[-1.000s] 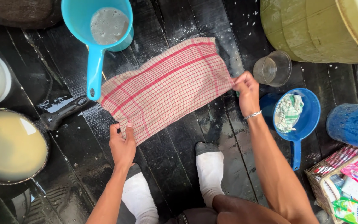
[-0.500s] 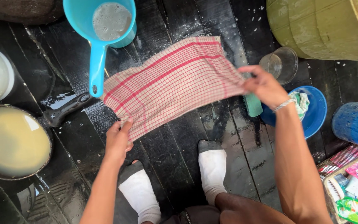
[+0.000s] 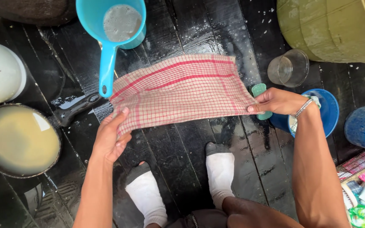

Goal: Washing and scrubbing a cloth using soap and a brush.

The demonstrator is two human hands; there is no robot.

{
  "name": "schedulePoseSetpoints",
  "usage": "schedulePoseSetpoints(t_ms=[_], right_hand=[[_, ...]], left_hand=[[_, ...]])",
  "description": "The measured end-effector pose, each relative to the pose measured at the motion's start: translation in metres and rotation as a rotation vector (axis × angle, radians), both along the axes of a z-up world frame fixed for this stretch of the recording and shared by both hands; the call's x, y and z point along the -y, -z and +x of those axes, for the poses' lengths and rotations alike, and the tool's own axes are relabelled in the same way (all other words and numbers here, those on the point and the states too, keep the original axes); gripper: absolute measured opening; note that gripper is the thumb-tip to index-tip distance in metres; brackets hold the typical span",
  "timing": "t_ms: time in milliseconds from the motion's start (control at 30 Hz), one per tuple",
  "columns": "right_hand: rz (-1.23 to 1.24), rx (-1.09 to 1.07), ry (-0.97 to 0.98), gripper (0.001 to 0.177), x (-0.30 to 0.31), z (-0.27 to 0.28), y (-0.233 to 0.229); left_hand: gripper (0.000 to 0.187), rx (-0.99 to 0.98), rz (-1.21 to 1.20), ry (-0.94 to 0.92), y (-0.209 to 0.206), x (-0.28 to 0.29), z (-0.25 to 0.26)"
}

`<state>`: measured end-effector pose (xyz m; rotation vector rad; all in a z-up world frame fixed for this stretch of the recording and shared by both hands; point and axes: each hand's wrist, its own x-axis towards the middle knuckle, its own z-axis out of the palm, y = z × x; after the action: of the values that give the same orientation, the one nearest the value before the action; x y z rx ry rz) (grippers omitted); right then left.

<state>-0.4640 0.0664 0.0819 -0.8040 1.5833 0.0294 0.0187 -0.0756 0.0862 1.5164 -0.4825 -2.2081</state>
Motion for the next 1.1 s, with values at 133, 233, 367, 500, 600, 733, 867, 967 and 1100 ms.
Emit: schedulePoseSetpoints(t_ms=[133,233,367,500,600,733,867,967,1100], right_hand=[[-0.262,0.193,0.169,0.031,0.000,0.004,-0.005],[-0.463,0.397,0.468,0.020,0.003,0.002,-0.011],[-0.700,0.545,0.762,0.017,0.026,0.007,-0.045],[-0.925,0.572,0.812,0.018,0.055,0.007,-0.066],[-0.965,0.531,0.862,0.013,0.084,0.005,-0.072],[-1.010,0.572,0.895,0.009,0.095,0.006,-0.077],[-1.010,0.550,1.013,0.002,0.077,0.004,-0.059],[-0.877,0.348,1.001,0.020,0.061,0.008,-0.028],[-0.634,0.017,0.866,0.052,0.025,0.006,0.041]], left_hand=[[0.017,-0.031,-0.020,-0.087,-0.007,0.006,-0.003],[0.019,-0.116,-0.038,-0.139,-0.012,0.009,-0.008],[0.022,-0.153,-0.060,-0.184,-0.040,0.016,-0.022],[0.022,-0.213,-0.167,-0.196,-0.047,0.030,-0.031],[0.023,-0.158,-0.214,-0.189,-0.064,0.051,-0.048],[0.018,-0.221,-0.221,-0.247,-0.074,0.059,-0.050],[0.026,-0.057,-0.169,-0.216,-0.075,0.039,-0.049],[0.028,0.080,-0.067,-0.170,-0.052,0.010,-0.052],[0.025,0.162,-0.074,-0.127,0.038,-0.040,-0.044]])
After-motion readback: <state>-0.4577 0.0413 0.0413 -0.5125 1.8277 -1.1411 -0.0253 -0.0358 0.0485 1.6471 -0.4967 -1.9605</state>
